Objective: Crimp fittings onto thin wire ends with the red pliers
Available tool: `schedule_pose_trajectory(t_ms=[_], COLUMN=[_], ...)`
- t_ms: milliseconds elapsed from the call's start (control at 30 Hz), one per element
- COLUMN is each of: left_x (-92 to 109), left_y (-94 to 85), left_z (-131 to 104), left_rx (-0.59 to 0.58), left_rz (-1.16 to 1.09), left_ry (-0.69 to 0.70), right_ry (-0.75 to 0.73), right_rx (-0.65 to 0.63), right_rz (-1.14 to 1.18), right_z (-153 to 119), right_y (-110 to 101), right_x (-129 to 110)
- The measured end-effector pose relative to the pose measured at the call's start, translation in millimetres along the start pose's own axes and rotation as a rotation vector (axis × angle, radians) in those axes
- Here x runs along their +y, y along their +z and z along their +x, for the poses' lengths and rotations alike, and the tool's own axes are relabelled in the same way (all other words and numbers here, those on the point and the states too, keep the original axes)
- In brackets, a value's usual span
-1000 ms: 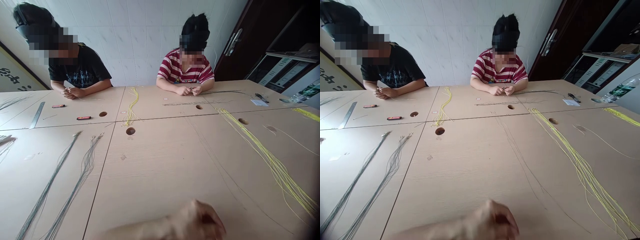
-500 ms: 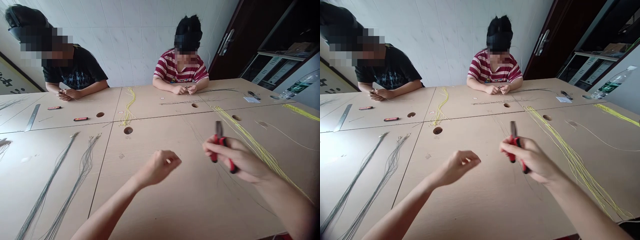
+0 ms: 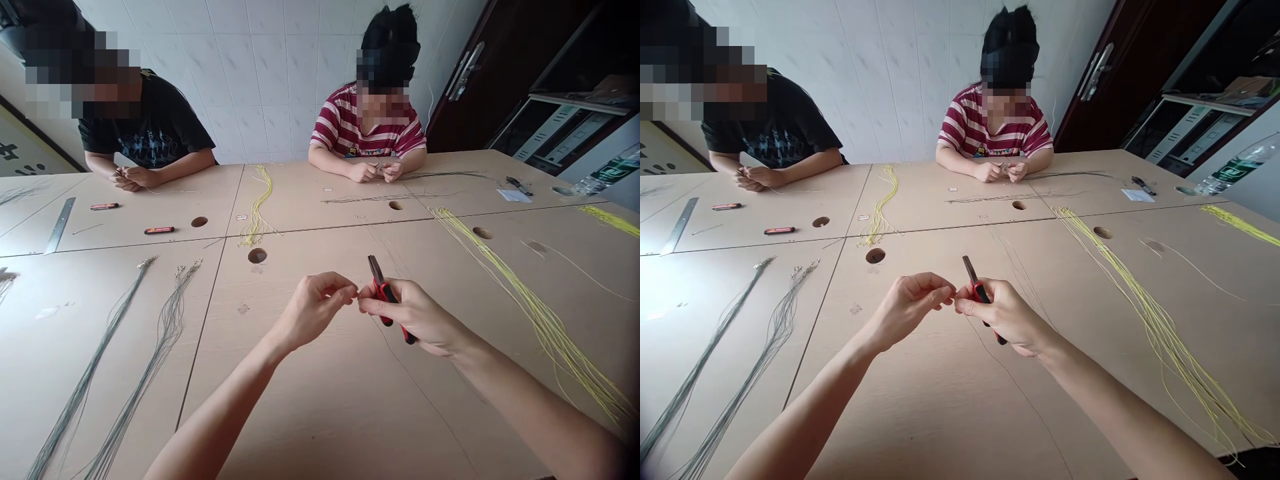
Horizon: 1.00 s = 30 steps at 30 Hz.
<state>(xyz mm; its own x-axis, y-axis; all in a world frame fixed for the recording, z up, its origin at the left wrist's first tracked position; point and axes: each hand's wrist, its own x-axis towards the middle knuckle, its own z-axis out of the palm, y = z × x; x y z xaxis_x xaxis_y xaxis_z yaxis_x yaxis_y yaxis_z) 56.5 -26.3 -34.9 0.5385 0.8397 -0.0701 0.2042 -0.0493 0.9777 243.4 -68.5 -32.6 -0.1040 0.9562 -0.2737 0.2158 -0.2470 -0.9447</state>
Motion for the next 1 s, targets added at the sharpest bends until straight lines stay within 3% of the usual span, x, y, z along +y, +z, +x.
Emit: schedule_pose_trajectory(t_ms=[167,400,700,1000], left_x=[4,2,-8,-7], left_y=[4.0,14.3,21.0,30.0], left_z=[-2,-2,1,5], left_rx=[-0.015,0.099,0.180,0.181], left_rz=[0.020,0.150,0.424,0.688], left_ry=[-0.019,0.042,0.046,-0.010], right_ry=[0.080,0.050,0.024,0.008], right_rx=[0.014,0.036,0.064,0.065], right_rz=[-0.035,-0.082,-0.098,-0.093], right_z=[2,3,8,13], right_y=[3,6,7,9], right_x=[-2,0,9,22])
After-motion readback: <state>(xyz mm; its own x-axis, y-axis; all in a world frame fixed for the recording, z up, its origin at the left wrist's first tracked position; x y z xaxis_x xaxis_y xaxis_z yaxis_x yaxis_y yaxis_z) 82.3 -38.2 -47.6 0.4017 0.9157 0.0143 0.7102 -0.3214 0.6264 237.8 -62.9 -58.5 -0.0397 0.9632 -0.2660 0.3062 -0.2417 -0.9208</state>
